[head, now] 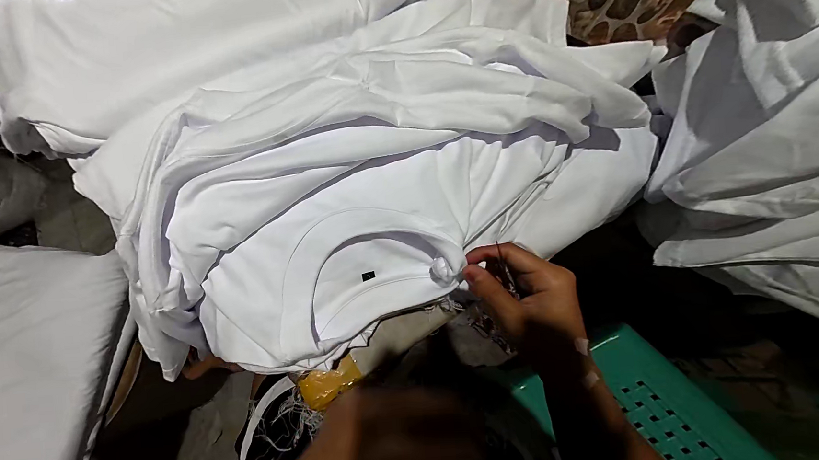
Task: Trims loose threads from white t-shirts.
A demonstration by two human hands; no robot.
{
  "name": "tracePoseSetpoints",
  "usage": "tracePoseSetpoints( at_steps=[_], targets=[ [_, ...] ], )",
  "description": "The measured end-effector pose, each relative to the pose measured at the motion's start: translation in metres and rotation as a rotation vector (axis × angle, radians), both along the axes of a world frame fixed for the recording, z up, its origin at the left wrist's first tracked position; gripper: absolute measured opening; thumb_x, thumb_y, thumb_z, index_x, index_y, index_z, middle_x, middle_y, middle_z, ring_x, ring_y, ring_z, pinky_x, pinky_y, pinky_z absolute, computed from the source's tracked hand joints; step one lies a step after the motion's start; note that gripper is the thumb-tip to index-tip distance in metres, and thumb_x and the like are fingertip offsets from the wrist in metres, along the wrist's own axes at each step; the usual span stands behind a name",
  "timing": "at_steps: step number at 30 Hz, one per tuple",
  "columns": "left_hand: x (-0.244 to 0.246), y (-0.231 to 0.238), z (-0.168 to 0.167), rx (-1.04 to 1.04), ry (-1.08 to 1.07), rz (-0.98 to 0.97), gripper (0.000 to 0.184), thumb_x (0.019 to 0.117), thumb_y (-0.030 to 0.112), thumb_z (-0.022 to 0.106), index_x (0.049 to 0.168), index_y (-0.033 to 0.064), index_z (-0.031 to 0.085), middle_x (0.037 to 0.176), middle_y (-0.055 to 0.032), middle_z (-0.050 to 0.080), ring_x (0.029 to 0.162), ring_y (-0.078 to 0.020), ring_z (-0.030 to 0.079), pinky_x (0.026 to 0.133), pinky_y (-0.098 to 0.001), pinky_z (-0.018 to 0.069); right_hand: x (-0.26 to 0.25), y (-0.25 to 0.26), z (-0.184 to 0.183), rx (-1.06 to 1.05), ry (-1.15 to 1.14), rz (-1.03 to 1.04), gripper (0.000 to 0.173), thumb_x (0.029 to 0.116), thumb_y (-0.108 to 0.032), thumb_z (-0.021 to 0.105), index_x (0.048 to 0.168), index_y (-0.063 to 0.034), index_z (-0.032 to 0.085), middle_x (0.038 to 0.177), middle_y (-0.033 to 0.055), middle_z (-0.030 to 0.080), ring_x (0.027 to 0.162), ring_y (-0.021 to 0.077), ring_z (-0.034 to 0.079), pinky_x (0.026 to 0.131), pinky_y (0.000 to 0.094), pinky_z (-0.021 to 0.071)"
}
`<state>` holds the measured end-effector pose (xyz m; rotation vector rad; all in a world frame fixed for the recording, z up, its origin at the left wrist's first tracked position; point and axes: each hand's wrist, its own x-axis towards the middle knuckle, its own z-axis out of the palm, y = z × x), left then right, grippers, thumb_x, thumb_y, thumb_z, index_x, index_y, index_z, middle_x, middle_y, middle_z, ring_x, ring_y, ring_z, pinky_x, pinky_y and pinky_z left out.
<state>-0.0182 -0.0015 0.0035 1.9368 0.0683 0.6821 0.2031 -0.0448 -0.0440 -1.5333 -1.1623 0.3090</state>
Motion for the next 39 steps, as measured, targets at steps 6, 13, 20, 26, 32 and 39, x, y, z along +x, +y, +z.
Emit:
tracePoseSetpoints(
  at_steps=[6, 13, 20, 26, 32, 39],
  targets=[
    [0.081, 0.042, -0.046, 0.214, 0.072, 0.604, 0.024, 0.0947, 0.019, 0.068, 0.101, -0.0038, 0.073, 0.1, -0.0143, 0.068, 0.069, -0.012, 0.062, 0.06, -0.0243, 0.0515, -0.003, 0.007, 0.0, 0.056, 0.278, 0.11, 0.012, 0.0904, 0.0, 0.061, 0.09, -0.0104, 0.067, 0.072, -0.0202, 0.062, 0.062, -0.0141, 0.053, 0.058, 0.0053, 0.044],
    [0.072, 0.036, -0.052, -0.296, -0.418, 0.413, 0.018, 0.1022, 0.014, 0.059, 0.09, 0.0057, 0.068, 0.096, 0.0049, 0.069, 0.078, 0.0042, 0.064, 0.069, -0.0134, 0.0567, -0.002, 0.003, -0.005, 0.045, 0.167, 0.024, 0.008, 0.0927, -0.003, 0.059, 0.089, -0.0079, 0.063, 0.07, -0.0196, 0.055, 0.06, -0.0167, 0.047, 0.056, 0.0027, 0.0391],
    [0.036, 0.018, -0.032, -0.092, -0.439, 0.432, 0.022, 0.1074, 0.029, 0.05, 0.094, 0.0138, 0.06, 0.098, 0.0071, 0.064, 0.098, 0.0028, 0.062, 0.086, -0.013, 0.0499, -0.007, -0.011, -0.014, 0.044, -0.505, -0.151, 0.034, 0.0912, -0.03, 0.068, 0.09, 0.0038, 0.063, 0.065, 0.0079, 0.057, 0.056, 0.0031, 0.048, 0.053, 0.0137, 0.0378],
    [0.035, 0.013, -0.036, -0.089, -0.441, 0.367, 0.019, 0.1058, 0.026, 0.055, 0.092, 0.0146, 0.061, 0.115, 0.008, 0.065, 0.124, -0.003, 0.057, 0.107, -0.0216, 0.0462, -0.01, -0.017, 0.002, 0.094, -0.731, -0.174, 0.035, 0.1045, -0.036, 0.055, 0.09, -0.0043, 0.061, 0.066, 0.0075, 0.057, 0.057, 0.0125, 0.05, 0.055, 0.0235, 0.0362],
    [0.036, 0.011, -0.037, -0.06, -0.451, 0.361, 0.022, 0.1064, 0.023, 0.054, 0.09, 0.0111, 0.06, 0.105, 0.0043, 0.063, 0.113, -0.0013, 0.06, 0.099, -0.0169, 0.049, -0.024, 0.005, 0.015, 0.05, -0.872, -0.217, 0.041, 0.1012, -0.035, 0.054, 0.083, -0.0019, 0.07, 0.062, 0.0083, 0.062, 0.051, 0.0177, 0.054, 0.049, 0.0294, 0.0351],
    [0.021, -0.002, -0.022, -0.084, -0.395, 0.364, 0.031, 0.1068, 0.032, 0.052, 0.084, 0.0122, 0.059, 0.09, 0.0041, 0.065, 0.093, -0.0017, 0.066, 0.087, -0.0193, 0.0539, -0.025, 0.014, 0.015, 0.088, -0.901, -0.216, 0.042, 0.1042, -0.03, 0.051, 0.081, -0.0014, 0.07, 0.06, 0.0089, 0.061, 0.05, 0.0175, 0.053, 0.051, 0.0294, 0.0354]
  ],
)
